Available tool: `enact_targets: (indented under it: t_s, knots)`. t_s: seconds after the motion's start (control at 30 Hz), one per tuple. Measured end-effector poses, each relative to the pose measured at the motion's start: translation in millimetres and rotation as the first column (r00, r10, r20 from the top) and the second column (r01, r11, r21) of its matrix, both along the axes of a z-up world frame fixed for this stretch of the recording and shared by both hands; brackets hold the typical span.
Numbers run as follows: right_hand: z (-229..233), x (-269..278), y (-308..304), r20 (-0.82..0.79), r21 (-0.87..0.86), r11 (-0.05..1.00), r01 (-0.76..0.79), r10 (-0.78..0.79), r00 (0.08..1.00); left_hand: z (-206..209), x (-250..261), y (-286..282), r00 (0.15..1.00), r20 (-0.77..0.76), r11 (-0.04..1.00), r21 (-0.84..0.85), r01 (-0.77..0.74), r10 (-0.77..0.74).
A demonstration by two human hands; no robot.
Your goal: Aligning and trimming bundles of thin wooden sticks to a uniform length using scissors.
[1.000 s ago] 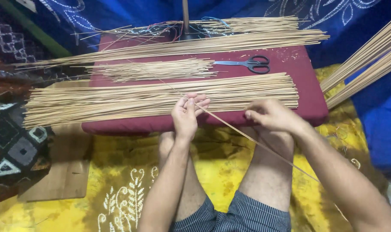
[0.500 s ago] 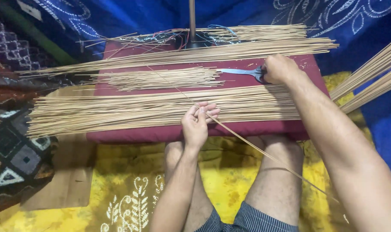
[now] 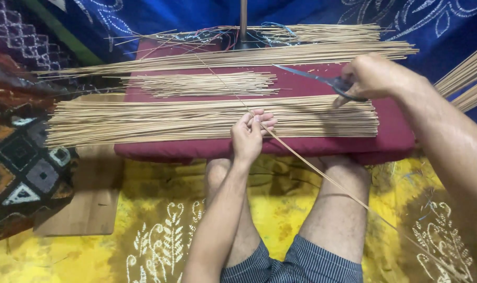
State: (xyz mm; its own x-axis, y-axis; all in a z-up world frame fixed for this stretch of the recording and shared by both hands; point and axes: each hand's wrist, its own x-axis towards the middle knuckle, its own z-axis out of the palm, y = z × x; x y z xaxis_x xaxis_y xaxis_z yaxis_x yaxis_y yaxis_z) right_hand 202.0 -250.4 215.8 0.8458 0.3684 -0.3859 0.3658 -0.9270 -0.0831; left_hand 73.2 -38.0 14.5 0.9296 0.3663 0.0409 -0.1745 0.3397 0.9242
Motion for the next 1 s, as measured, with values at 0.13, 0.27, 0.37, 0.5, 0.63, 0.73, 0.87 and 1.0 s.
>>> enact_targets:
  t_s: [0.13, 0.27, 0.37, 0.5, 0.63, 0.73, 0.87, 1.0]
  knots:
    - [6.0, -33.9, 24.0, -0.025, 0.084, 0.99, -0.116, 0.119, 0.993, -16.5, 5.6, -1.6, 0.995, 0.095, 1.0, -0.009, 0.004, -0.003]
    - [-0.2, -37.6, 46.5, -0.075, 0.053, 0.988, -0.146, 0.15, 0.986, -9.6, 2.3, -2.7, 0.997, 0.077, 0.998, 0.056, -0.026, 0.021]
    - [2.8, -34.0, 55.4, -0.063, 0.067, 0.987, -0.146, 0.15, 0.987, -15.5, 4.3, -1.6, 0.997, 0.069, 0.999, 0.038, -0.028, 0.026]
    - [17.8, -30.6, 57.6, -0.128, 0.088, 0.99, -0.113, 0.124, 0.984, -16.4, 5.9, 0.0, 0.997, 0.077, 1.0, -0.004, -0.016, 0.016]
    - [22.6, -44.5, 68.9, -0.179, 0.058, 0.991, -0.121, 0.13, 0.975, -6.1, 0.3, 0.6, 0.996, 0.087, 1.0, 0.001, -0.013, 0.013]
    - [7.3, -41.8, 73.2, -0.144, 0.04, 0.983, -0.18, 0.184, 0.972, -9.3, 1.5, -2.4, 0.996, 0.093, 0.998, 0.056, -0.007, 0.002]
    - [-0.4, -33.3, 80.0, -0.104, 0.025, 0.968, -0.251, 0.252, 0.962, -3.3, -3.1, -3.8, 0.993, 0.113, 0.995, 0.088, -0.037, 0.027]
    - [2.0, -32.7, 84.7, -0.096, 0.025, 0.962, -0.273, 0.274, 0.957, 3.1, -5.6, -4.1, 0.995, 0.095, 0.995, 0.09, -0.043, 0.035]
